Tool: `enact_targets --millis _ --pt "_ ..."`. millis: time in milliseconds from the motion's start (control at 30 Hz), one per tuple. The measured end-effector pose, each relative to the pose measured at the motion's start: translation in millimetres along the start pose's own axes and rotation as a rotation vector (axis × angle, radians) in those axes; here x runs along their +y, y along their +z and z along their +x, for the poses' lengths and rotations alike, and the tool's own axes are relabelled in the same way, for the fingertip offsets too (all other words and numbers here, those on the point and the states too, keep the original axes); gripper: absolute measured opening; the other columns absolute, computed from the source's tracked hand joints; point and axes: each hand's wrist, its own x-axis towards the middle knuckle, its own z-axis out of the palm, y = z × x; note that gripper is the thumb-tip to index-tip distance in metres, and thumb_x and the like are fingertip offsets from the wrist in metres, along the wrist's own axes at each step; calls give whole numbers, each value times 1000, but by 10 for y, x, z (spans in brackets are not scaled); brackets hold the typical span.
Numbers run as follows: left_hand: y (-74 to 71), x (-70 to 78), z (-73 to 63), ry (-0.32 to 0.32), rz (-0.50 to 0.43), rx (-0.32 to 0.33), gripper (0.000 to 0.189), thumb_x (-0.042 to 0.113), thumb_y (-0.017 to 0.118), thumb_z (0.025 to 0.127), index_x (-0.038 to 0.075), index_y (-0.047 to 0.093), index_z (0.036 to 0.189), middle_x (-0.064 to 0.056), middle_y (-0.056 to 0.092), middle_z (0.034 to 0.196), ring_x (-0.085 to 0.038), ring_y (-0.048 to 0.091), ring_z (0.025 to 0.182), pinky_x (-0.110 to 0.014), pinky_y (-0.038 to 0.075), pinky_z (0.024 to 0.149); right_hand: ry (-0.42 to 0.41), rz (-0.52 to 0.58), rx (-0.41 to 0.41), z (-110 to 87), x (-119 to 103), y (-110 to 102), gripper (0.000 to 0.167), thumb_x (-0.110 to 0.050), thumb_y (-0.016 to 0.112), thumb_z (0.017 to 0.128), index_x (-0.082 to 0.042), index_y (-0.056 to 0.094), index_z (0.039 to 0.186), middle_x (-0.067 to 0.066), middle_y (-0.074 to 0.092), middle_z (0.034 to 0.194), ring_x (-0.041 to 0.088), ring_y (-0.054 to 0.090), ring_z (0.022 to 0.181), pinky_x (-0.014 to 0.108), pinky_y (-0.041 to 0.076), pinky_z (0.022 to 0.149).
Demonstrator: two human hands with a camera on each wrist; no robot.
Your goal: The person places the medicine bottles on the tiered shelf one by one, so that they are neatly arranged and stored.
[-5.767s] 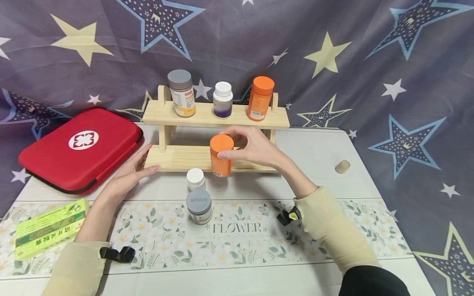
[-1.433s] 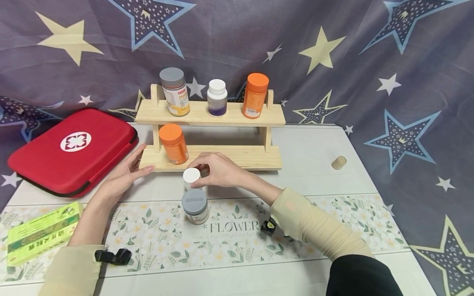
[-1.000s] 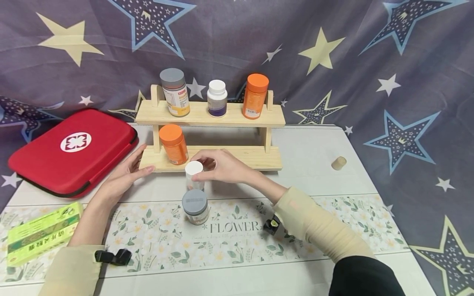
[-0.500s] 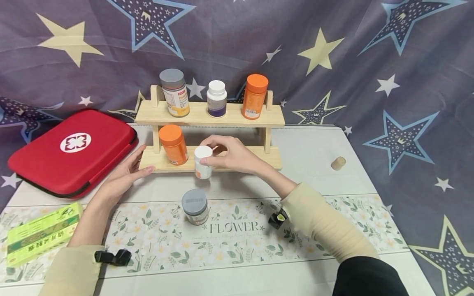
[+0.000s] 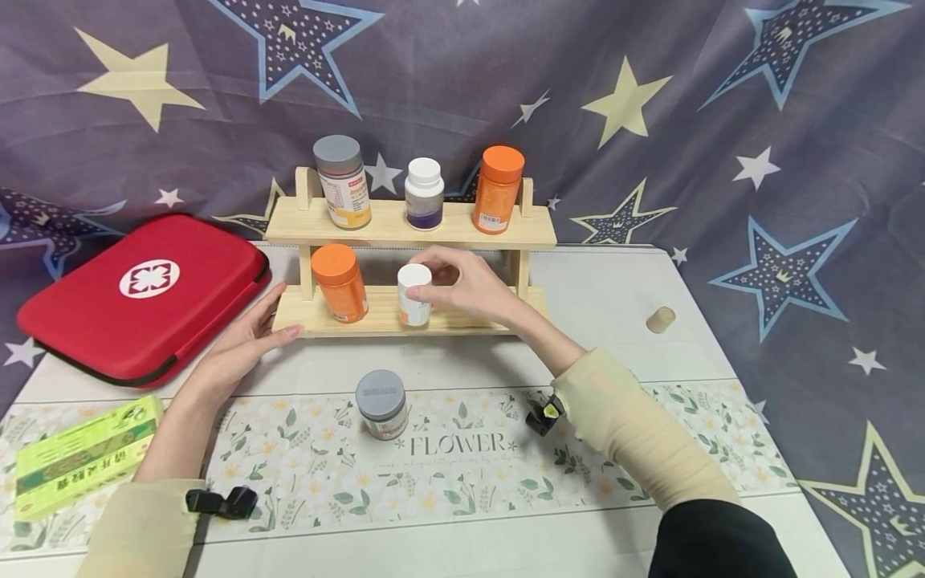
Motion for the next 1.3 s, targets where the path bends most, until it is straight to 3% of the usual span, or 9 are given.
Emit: enact_targets --millis 400,1300 --pt "3 -4 5 -1 -6 3 96 29 68 100 25 0 167 -10 16 174 -31 19 159 -54 18 128 23 -23 10 36 74 -7 37 -17 83 87 -11 72 122 7 73 106 22 66 95 27 52 87" --pt "-1 -21 15 -4 -8 2 97 28 69 99 25 0 167 -9 15 174 -30 18 159 -54 17 128 69 2 11 12 142 -9 43 -21 83 86 -15 71 127 3 72 110 19 67 96 30 53 88"
